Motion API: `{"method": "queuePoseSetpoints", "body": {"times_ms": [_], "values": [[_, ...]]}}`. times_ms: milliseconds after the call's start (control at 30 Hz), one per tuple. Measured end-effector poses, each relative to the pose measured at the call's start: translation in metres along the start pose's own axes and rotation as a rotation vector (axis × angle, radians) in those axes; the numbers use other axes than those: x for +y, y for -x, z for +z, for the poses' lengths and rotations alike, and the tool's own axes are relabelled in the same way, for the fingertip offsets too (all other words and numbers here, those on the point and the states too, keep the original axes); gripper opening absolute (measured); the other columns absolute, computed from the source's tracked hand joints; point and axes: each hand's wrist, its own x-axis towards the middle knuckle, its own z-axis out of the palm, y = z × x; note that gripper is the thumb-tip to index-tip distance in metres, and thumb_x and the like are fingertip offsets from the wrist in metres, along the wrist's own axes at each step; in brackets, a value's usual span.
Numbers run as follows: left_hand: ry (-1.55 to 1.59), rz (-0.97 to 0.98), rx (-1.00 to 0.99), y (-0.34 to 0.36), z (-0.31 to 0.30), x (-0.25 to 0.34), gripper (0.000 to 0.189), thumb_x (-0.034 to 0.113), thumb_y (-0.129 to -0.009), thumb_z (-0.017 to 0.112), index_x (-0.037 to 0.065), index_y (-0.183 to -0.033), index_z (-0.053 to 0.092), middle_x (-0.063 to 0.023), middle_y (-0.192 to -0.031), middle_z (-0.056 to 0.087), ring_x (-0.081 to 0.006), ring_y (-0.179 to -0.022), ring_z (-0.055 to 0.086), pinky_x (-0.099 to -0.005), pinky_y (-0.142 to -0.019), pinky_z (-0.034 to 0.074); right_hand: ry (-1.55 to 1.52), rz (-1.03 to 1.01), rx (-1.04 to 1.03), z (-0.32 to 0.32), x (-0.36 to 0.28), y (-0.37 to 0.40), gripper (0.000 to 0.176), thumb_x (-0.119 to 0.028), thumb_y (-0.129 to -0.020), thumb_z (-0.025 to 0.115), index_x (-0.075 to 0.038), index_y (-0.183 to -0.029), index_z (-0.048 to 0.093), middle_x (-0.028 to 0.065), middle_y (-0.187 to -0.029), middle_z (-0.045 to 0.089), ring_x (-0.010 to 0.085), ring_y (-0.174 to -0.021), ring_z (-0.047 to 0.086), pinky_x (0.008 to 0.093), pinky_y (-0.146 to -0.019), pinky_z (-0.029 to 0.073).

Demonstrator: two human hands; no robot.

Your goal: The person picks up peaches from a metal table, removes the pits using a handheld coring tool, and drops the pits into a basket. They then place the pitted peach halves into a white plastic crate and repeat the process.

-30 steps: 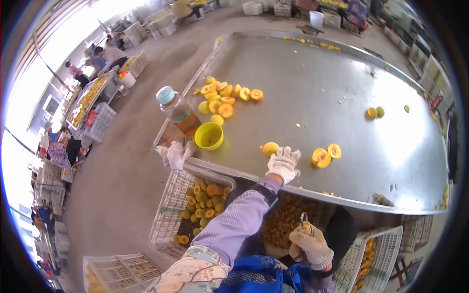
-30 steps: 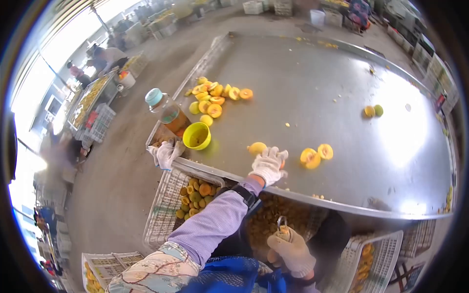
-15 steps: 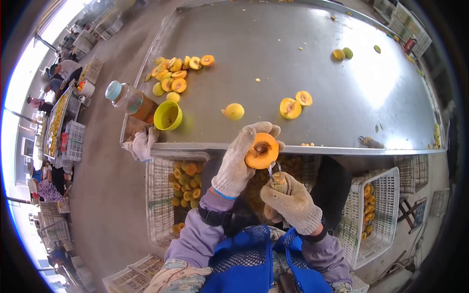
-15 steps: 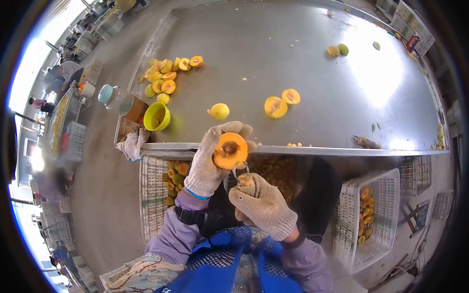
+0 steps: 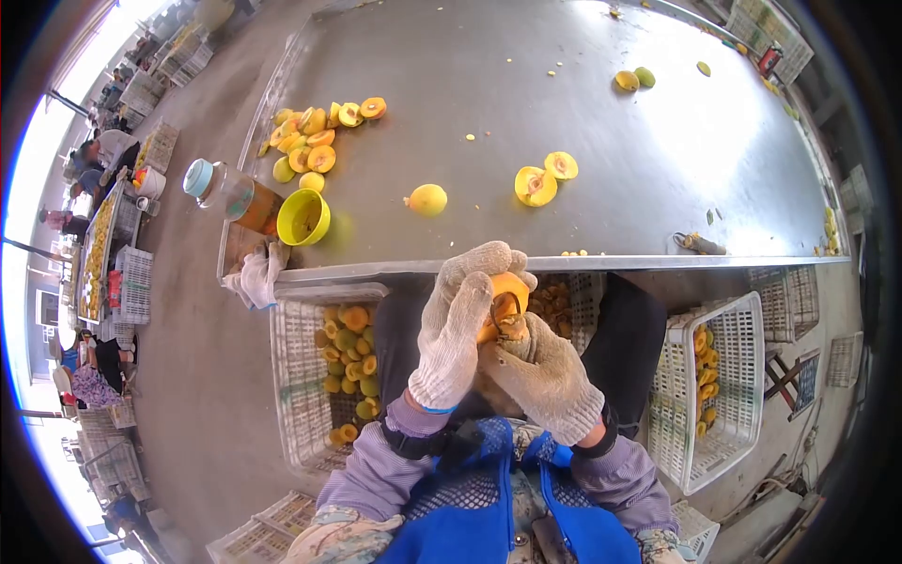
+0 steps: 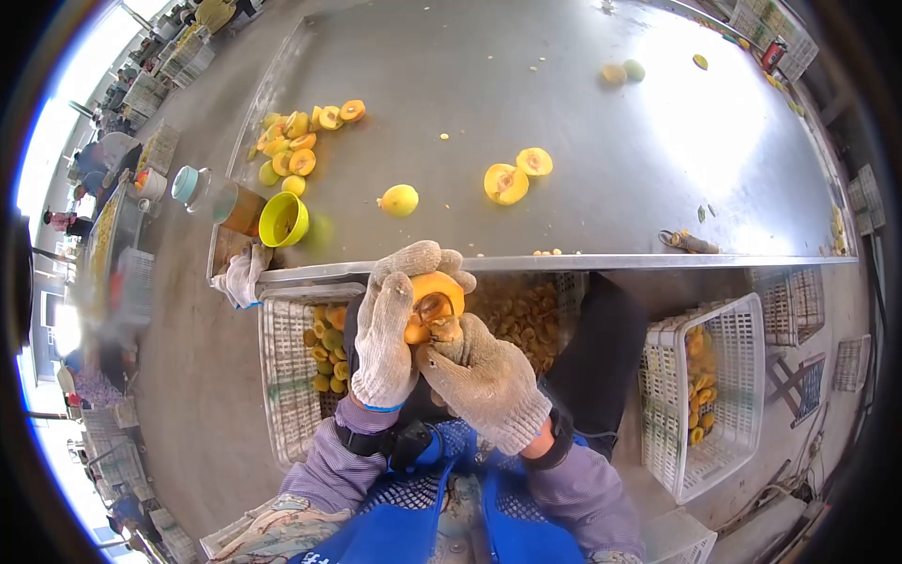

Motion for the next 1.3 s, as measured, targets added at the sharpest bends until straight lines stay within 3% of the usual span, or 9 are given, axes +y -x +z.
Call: {"method": "queuePoseSetpoints", "body": {"times_ms": [300, 500, 700, 733, 833, 900, 1033, 1200, 1300], "values": [[-0.296, -0.029, -0.021, -0.005, 0.007, 0.019, 0.051, 0.042, -0.101, 0.049, 0.0, -0.13, 0.051, -0.0179, -0.118, 0.062, -0.028, -0.101, 0.065, -0.0381, -0.088, 0.055, -0.254, 0.19, -0.149, -0.003, -0.017, 0.006, 0.026, -0.023, -0.093, 0.066, -0.005, -0.107, 0.055, 0.0026, -0.066, 0.061, 0.0078, -0.054, 0.056, 0.0224, -0.048, 0.043], [0.028, -0.154, 0.073, 0.0, 0.007, 0.015, 0.056, 0.048, -0.101, 0.047, 0.0, -0.13, 0.051, -0.018, -0.118, 0.061, -0.028, -0.103, 0.064, -0.0387, -0.089, 0.054, -0.16, 0.108, -0.104, -0.002, -0.008, 0.007, 0.027, -0.026, -0.091, 0.068, -0.005, -0.105, 0.056, 0.0034, -0.067, 0.062, 0.0078, -0.054, 0.057, 0.0232, -0.049, 0.045], [-0.184, 0.173, -0.041, 0.009, 0.0, -0.002, 0.043, 0.033, -0.105, 0.043, -0.001, -0.131, 0.05, -0.0159, -0.122, 0.059, -0.0242, -0.113, 0.058, -0.0373, -0.099, 0.047, -0.089, 0.08, 0.041, 0.007, -0.014, 0.009, 0.022, -0.019, -0.091, 0.066, -0.005, -0.105, 0.058, 0.0024, -0.072, 0.063, 0.0081, -0.063, 0.059, 0.0238, -0.057, 0.049], [-0.234, 0.227, -0.026, 0.013, 0.0, -0.005, 0.04, 0.028, -0.105, 0.044, -0.001, -0.132, 0.05, -0.0143, -0.122, 0.06, -0.0218, -0.114, 0.058, -0.0351, -0.1, 0.046, -0.007, -0.164, 0.115, 0.003, 0.025, -0.003, 0.022, -0.014, -0.09, 0.066, -0.004, -0.108, 0.059, 0.0017, -0.081, 0.065, 0.01, -0.075, 0.062, 0.0257, -0.068, 0.051], [-0.268, 0.098, -0.008, 0.014, -0.007, -0.01, 0.035, 0.013, -0.103, 0.047, -0.002, -0.135, 0.049, -0.0087, -0.124, 0.059, -0.014, -0.114, 0.056, -0.0283, -0.099, 0.044, -0.022, -0.246, 0.058, 0.001, 0.033, -0.01, 0.026, -0.014, -0.09, 0.066, -0.003, -0.113, 0.06, 0.0002, -0.087, 0.066, 0.0113, -0.083, 0.063, 0.0271, -0.075, 0.051], [-0.415, 0.119, 0.003, 0.011, -0.001, 0.006, 0.033, 0.014, -0.101, 0.052, -0.002, -0.131, 0.054, -0.0087, -0.121, 0.062, -0.0125, -0.107, 0.06, -0.0267, -0.093, 0.048, -0.106, -0.002, 0.002, -0.002, 0.022, -0.008, 0.03, -0.012, -0.091, 0.067, -0.003, -0.119, 0.059, 0.0024, -0.105, 0.067, 0.0107, -0.091, 0.064, 0.0254, -0.079, 0.052], [-0.726, 0.103, -0.054, 0.004, 0.008, 0.038, 0.031, 0.019, -0.099, 0.056, 0.002, -0.125, 0.058, -0.0069, -0.111, 0.066, -0.0098, -0.1, 0.062, -0.0255, -0.086, 0.05, -0.147, 0.113, -0.015, 0.003, -0.014, 0.002, 0.044, -0.022, -0.09, 0.07, -0.003, -0.127, 0.057, 0.0079, -0.105, 0.068, 0.0123, -0.091, 0.065, 0.0246, -0.078, 0.051], [-0.535, -0.083, -0.09, -0.004, 0.004, 0.046, 0.032, 0.022, -0.1, 0.057, 0.003, -0.125, 0.058, -0.0035, -0.106, 0.065, -0.0082, -0.096, 0.06, -0.0237, -0.086, 0.048, -0.315, 0.016, -0.067, -0.003, -0.004, -0.003, 0.038, -0.01, -0.088, 0.07, -0.002, -0.123, 0.058, 0.0062, -0.111, 0.066, 0.0157, -0.096, 0.064, 0.0281, -0.083, 0.053], [-0.236, -0.154, -0.089, -0.003, 0.0, 0.033, 0.033, 0.022, -0.101, 0.055, 0.002, -0.129, 0.056, -0.0012, -0.112, 0.062, -0.0069, -0.102, 0.055, -0.022, -0.092, 0.044, -0.277, 0.049, -0.027, 0.005, -0.015, 0.002, 0.028, -0.01, -0.088, 0.068, -0.002, -0.113, 0.061, 0.0075, -0.092, 0.069, 0.0156, -0.076, 0.067, 0.0261, -0.067, 0.056]]}}
